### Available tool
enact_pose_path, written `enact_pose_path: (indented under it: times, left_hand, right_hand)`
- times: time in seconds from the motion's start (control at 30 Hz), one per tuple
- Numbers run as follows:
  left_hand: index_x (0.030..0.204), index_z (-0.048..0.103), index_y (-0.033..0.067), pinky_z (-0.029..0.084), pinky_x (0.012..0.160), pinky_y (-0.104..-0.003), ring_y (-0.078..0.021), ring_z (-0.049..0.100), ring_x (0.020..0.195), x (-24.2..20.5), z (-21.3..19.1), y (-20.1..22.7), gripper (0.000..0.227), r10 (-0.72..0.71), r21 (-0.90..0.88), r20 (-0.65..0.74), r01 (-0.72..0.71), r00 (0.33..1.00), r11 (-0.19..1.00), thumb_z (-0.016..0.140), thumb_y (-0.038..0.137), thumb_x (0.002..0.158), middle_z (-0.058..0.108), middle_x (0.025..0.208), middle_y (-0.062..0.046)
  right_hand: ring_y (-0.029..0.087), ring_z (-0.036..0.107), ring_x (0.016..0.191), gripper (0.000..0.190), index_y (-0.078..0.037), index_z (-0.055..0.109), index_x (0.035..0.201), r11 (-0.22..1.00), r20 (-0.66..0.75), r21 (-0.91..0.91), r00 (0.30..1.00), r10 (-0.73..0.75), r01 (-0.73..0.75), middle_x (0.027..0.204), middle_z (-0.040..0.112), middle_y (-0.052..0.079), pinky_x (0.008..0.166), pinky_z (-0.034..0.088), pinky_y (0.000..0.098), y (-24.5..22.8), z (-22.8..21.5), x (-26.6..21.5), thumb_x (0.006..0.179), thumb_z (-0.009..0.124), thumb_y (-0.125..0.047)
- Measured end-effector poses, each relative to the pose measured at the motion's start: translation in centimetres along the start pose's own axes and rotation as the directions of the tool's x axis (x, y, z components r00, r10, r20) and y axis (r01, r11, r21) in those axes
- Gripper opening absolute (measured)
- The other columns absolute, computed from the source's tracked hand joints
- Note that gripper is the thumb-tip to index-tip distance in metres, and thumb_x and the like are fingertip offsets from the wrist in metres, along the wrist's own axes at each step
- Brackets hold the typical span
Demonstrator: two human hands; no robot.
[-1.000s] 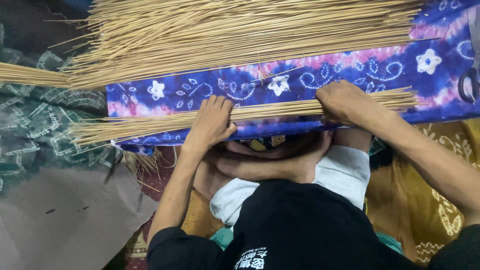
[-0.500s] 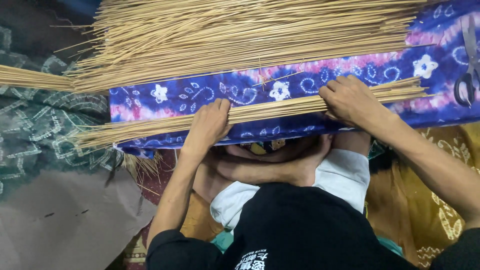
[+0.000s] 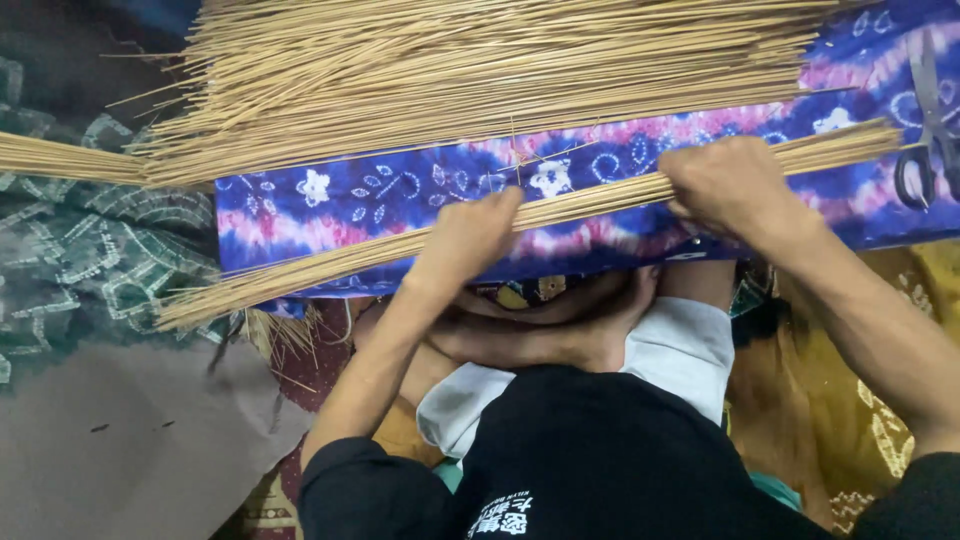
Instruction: Organizing and weaving thin wooden sticks by hand on a floor mat.
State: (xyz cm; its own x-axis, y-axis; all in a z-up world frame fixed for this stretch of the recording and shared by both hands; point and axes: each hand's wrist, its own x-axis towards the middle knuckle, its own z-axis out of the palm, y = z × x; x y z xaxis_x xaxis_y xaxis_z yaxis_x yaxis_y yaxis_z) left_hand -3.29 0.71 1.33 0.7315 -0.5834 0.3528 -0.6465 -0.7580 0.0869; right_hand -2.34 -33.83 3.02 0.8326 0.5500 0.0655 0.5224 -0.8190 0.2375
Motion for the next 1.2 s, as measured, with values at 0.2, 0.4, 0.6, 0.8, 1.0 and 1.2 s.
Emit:
enact_pose_path:
  times: [0.2, 0.4, 0.6, 0.8, 1.0, 1.2]
  left_hand:
    - [0.083, 0.059, 0.0048, 0.051, 0.047, -0.045, -0.0337, 0.065, 0.048, -2.6, -3.7, -5.6, 0.019, -0.138, 0.193, 0.194, 0.1, 0.971, 0.976, 0.073, 0.018, 0.08, 0.067, 0.062, -0.014]
    - [0.085, 0.051, 0.0104, 0.045, 0.036, -0.029, -0.0141, 0.06, 0.043, 4.2, -1.4, 3.4, 0.013, 0.114, 0.251, -0.105, -0.085, 0.988, 0.964, 0.06, 0.013, 0.095, 0.065, 0.064, -0.003]
    - [0.091, 0.062, 0.0062, 0.052, 0.052, -0.049, -0.038, 0.065, 0.054, -1.7, -3.6, -6.2, 0.024, -0.153, 0.143, 0.243, 0.121, 0.958, 0.982, 0.073, 0.024, 0.08, 0.066, 0.065, -0.014]
    - [0.077, 0.066, 0.0054, 0.05, 0.048, -0.048, -0.0378, 0.063, 0.048, -3.7, -5.1, -7.7, 0.03, -0.276, 0.236, 0.163, 0.234, 0.947, 0.943, 0.072, 0.032, 0.089, 0.069, 0.064, -0.014]
    - [0.087, 0.049, 0.009, 0.038, 0.032, -0.029, -0.01, 0.044, 0.036, 2.6, -0.2, 3.3, 0.012, 0.119, 0.171, -0.067, -0.106, 0.991, 0.98, 0.058, 0.01, 0.094, 0.058, 0.059, -0.003]
    - [0.094, 0.06, 0.0007, 0.053, 0.052, -0.049, -0.0405, 0.067, 0.053, 0.3, -2.3, -1.2, 0.037, -0.035, 0.016, 0.28, 0.031, 0.959, 0.999, 0.076, 0.033, 0.084, 0.068, 0.065, -0.018]
  right_hand:
    - [0.015, 0.058, 0.048, 0.019, -0.016, 0.061, 0.079, 0.973, 0.315, -0.028, 0.921, 0.228, -0.231, 0.058, 0.063, -0.002, 0.054, 0.052, 0.0311, 4.1, 1.2, -3.3, 0.084, 0.069, -0.032]
    - [0.015, 0.05, 0.044, 0.038, -0.01, 0.051, 0.071, 0.975, -0.008, 0.221, 1.0, 0.027, -0.025, 0.064, 0.064, 0.0, 0.044, 0.043, 0.0321, -0.5, -0.1, 0.0, 0.073, 0.083, -0.031]
    - [0.011, 0.06, 0.05, 0.032, -0.016, 0.06, 0.081, 0.971, 0.241, -0.114, 0.942, 0.233, -0.211, 0.063, 0.067, -0.006, 0.053, 0.051, 0.0272, 4.7, 0.1, -4.7, 0.081, 0.076, -0.044]
    - [0.017, 0.071, 0.058, 0.023, -0.022, 0.072, 0.097, 0.954, 0.308, -0.101, 0.903, 0.301, -0.283, 0.071, 0.075, -0.001, 0.06, 0.058, 0.0325, 5.0, 1.3, -5.1, 0.08, 0.076, -0.037]
    - [0.021, 0.059, 0.047, 0.027, -0.011, 0.058, 0.077, 0.988, 0.101, 0.117, 0.991, 0.092, -0.103, 0.066, 0.069, 0.001, 0.051, 0.048, 0.0373, -1.3, -1.0, -0.7, 0.075, 0.076, -0.032]
    - [0.018, 0.06, 0.046, 0.019, -0.014, 0.064, 0.084, 0.982, 0.27, 0.006, 0.946, 0.178, -0.186, 0.061, 0.068, 0.002, 0.053, 0.052, 0.0354, 1.1, -2.6, -2.5, 0.088, 0.066, -0.033]
